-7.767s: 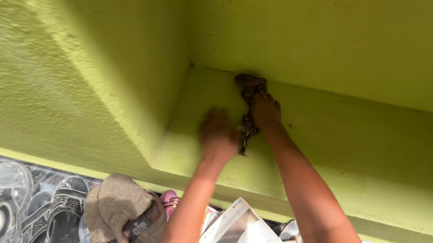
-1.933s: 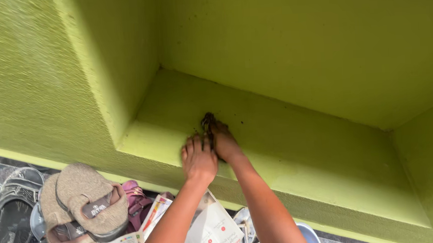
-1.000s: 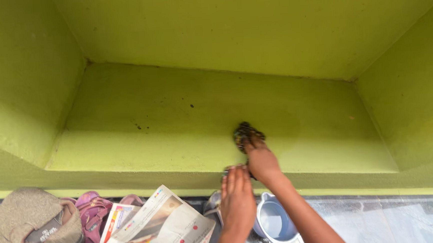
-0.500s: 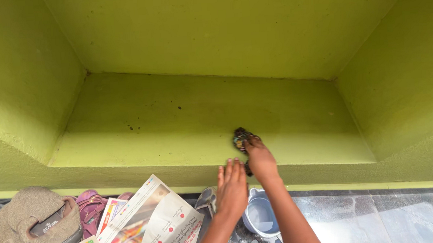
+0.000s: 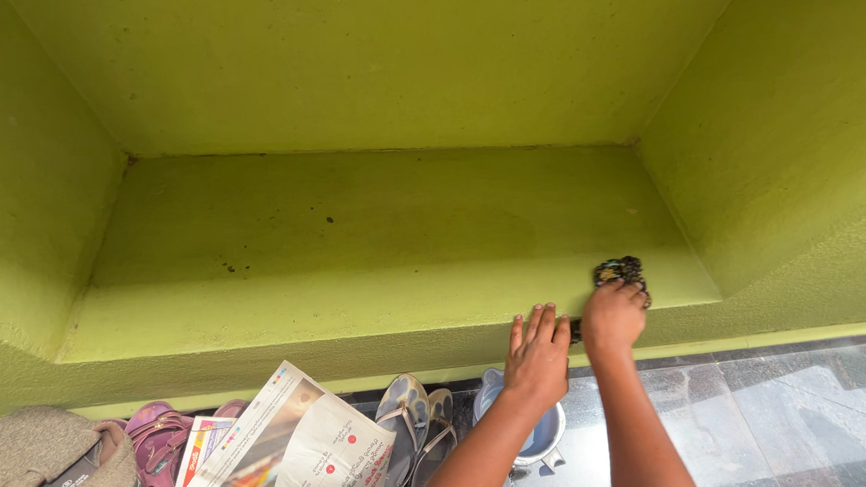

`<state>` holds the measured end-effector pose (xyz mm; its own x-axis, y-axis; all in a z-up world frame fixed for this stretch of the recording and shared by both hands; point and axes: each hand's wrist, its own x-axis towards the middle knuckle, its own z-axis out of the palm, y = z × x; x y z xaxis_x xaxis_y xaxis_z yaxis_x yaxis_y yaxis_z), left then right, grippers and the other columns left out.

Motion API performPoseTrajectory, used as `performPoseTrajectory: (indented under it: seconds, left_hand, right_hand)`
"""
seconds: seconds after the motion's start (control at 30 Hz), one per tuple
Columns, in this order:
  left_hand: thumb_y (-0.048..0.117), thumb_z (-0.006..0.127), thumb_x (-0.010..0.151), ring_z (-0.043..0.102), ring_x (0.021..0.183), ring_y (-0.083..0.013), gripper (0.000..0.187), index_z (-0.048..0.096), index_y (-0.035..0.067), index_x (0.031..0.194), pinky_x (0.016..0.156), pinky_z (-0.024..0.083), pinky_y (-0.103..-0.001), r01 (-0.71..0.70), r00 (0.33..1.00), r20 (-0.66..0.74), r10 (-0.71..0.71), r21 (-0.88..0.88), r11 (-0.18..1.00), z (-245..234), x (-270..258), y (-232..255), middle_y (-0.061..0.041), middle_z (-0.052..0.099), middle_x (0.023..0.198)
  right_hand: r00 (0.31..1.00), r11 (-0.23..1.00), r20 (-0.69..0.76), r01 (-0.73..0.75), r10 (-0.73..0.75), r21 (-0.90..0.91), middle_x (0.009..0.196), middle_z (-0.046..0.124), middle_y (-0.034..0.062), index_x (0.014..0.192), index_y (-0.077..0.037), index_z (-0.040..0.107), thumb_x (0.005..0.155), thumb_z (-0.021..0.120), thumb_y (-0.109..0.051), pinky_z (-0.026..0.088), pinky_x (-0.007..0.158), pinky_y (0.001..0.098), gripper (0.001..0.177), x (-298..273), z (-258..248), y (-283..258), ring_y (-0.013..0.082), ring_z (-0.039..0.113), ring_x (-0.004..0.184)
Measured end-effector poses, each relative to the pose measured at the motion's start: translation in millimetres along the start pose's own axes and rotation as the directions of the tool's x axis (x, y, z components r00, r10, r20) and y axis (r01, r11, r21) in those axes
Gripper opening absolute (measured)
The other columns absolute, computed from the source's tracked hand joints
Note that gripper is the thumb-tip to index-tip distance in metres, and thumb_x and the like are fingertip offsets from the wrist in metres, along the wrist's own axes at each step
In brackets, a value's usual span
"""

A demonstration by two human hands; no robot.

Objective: The person removes a newspaper from a green recessed shoe rack, then wipes the interior surfaces with a wet cloth. The person also briefly handles a pair of sandals on the floor.

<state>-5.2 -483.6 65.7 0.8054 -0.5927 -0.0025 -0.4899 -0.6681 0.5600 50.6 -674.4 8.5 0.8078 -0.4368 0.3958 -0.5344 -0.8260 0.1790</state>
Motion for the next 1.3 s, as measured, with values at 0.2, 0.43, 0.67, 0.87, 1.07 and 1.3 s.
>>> performPoseTrajectory:
  seconds: [0.2, 0.43, 0.67, 0.87, 1.07, 1.3]
  left_hand:
    - [-0.004, 0.061, 0.083, 0.048, 0.140, -0.0401, 0.055, 0.051, -0.005, 0.137, 0.121, 0.036, -0.045, -0.170, 0.916, -0.389, 0.093, -0.166, 0.971, 0, -22, -53, -0.026, 0.053, 0.145]
    - [-0.002, 0.070, 0.082, 0.061, 0.115, -0.0422, 0.051, 0.054, 0.006, 0.130, 0.095, 0.051, -0.047, -0.044, 0.740, -0.631, -0.233, -0.392, 0.919, -66, -92, -115, -0.023, 0.062, 0.121]
    - [0.006, 0.081, 0.076, 0.072, 0.075, -0.0306, 0.072, 0.050, 0.013, 0.140, 0.070, 0.059, -0.039, 0.186, 0.774, -0.404, -0.488, -0.591, 0.784, -152, -136, -187, -0.016, 0.048, 0.126]
    - [0.017, 0.065, 0.095, 0.077, 0.095, -0.0263, 0.027, 0.074, 0.013, 0.121, 0.085, 0.060, -0.037, 0.218, 0.880, -0.376, -0.292, -0.228, 0.949, -201, -114, -219, -0.013, 0.081, 0.110]
    - [0.032, 0.083, 0.081, 0.062, 0.116, -0.0394, 0.073, 0.050, 0.002, 0.138, 0.099, 0.050, -0.046, 0.175, 0.952, -0.213, -0.219, -0.206, 0.963, -195, -62, -156, -0.027, 0.064, 0.125]
    - [0.045, 0.064, 0.092, 0.081, 0.087, -0.0355, 0.054, 0.058, 0.008, 0.132, 0.082, 0.060, -0.043, 0.422, 0.846, -0.034, -0.531, -0.566, 0.708, -176, 4, -145, -0.020, 0.077, 0.108]
  right_hand:
    - [0.992, 0.995, 0.082, 0.095, -0.092, -0.030, 0.104, 0.073, 0.0275, 0.098, 0.006, 0.072, 0.092, 0.064, -0.013, 0.061, 0.074, 0.0445, 0.022, -47, -36, -81, 0.0374, 0.071, 0.096]
    - [0.887, 0.647, 0.118, 0.228, -0.445, 0.728, 0.088, 0.073, 0.0261, 0.088, -0.001, 0.076, 0.085, 0.066, -0.013, 0.057, 0.079, 0.0512, 0.015, -93, -151, -195, 0.0433, 0.071, 0.083]
    - [0.858, 0.308, 0.108, 0.062, -0.503, 0.949, 0.091, 0.076, 0.0172, 0.097, -0.006, 0.076, 0.084, 0.066, -0.011, 0.059, 0.081, 0.0433, 0.016, -54, -237, -223, 0.0343, 0.076, 0.086]
    - [0.884, 0.445, 0.207, 0.002, -0.419, 0.895, 0.113, 0.071, 0.0187, 0.120, -0.008, 0.062, 0.099, 0.054, -0.015, 0.059, 0.083, 0.0440, 0.024, 33, -294, -177, 0.0339, 0.070, 0.096]
    - [0.788, -0.142, 0.394, -0.509, -0.473, 0.849, 0.103, 0.064, 0.0069, 0.121, -0.014, 0.041, 0.105, 0.037, -0.013, 0.061, 0.080, 0.0485, 0.017, 63, -311, -165, 0.0241, 0.067, 0.080]
    - [0.940, -0.725, -0.089, -0.193, -0.331, 0.662, 0.100, 0.055, -0.0012, 0.123, -0.016, 0.047, 0.113, 0.050, -0.005, 0.052, 0.093, 0.0373, 0.015, 102, -298, -178, 0.0114, 0.055, 0.087]
